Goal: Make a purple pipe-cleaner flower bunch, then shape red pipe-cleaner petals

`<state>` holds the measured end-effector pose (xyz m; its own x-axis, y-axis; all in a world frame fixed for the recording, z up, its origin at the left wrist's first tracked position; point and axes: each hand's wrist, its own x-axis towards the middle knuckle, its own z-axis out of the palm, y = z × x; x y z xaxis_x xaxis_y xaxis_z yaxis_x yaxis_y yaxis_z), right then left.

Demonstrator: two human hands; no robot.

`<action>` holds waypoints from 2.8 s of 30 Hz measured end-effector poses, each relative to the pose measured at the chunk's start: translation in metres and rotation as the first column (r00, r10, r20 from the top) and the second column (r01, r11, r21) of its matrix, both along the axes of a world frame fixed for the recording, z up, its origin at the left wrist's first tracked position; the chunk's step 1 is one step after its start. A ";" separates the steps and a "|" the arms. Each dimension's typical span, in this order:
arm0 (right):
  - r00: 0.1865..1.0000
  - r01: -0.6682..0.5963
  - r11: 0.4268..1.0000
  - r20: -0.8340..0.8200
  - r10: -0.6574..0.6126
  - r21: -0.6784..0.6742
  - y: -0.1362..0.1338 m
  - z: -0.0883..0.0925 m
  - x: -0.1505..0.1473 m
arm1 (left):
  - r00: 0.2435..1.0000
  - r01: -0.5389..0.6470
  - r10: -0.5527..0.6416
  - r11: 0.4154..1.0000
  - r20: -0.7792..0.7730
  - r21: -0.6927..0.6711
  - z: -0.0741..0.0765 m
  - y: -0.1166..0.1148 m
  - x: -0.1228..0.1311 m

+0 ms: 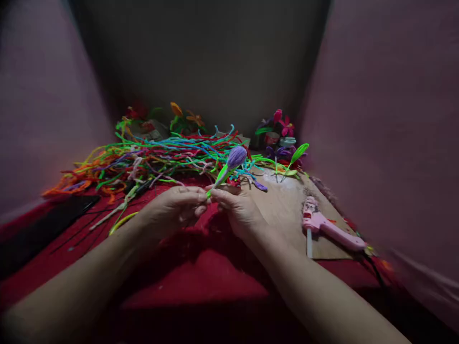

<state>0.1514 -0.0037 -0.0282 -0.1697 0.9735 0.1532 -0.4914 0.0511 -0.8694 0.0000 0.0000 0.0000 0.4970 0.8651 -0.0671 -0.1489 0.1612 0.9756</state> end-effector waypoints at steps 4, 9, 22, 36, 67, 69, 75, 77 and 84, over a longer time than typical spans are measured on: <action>1.000 0.018 1.000 0.021 -0.018 0.022 0.000 -0.002 -0.002 | 1.000 0.015 -0.015 0.999 -0.017 -0.029 0.004 -0.002 -0.002; 1.000 0.023 0.998 0.012 -0.023 0.055 0.001 -0.006 -0.003 | 0.995 0.001 0.001 1.000 -0.100 0.018 0.004 -0.003 -0.002; 0.997 0.058 0.997 0.047 -0.060 0.054 -0.005 0.002 -0.003 | 0.970 -0.023 0.064 0.985 -0.233 0.172 0.008 -0.010 0.000; 0.995 0.074 0.994 0.059 -0.079 0.074 -0.004 0.000 -0.003 | 0.896 -0.136 0.272 0.921 -0.351 0.365 0.008 -0.014 0.006; 0.978 0.195 0.981 0.071 -0.195 0.011 -0.012 0.002 -0.010 | 0.362 0.446 0.854 0.193 -0.373 0.874 -0.017 -0.014 0.006; 0.980 0.181 0.983 0.082 -0.181 0.009 -0.012 0.001 -0.010 | 0.371 0.439 0.857 0.177 -0.358 0.881 -0.017 -0.014 0.004; 0.983 0.148 0.987 0.097 -0.153 0.058 -0.011 0.000 -0.009 | 0.477 0.319 0.787 0.260 -0.392 0.911 -0.015 -0.010 0.002; 0.984 0.136 0.988 0.105 -0.143 0.071 -0.010 0.001 -0.008 | 0.563 0.200 0.716 0.366 -0.412 0.909 -0.011 -0.010 0.001; 0.985 0.096 0.992 0.134 -0.107 0.081 -0.009 0.006 -0.004 | 0.868 -0.105 0.368 0.791 -0.332 0.602 0.010 -0.015 0.005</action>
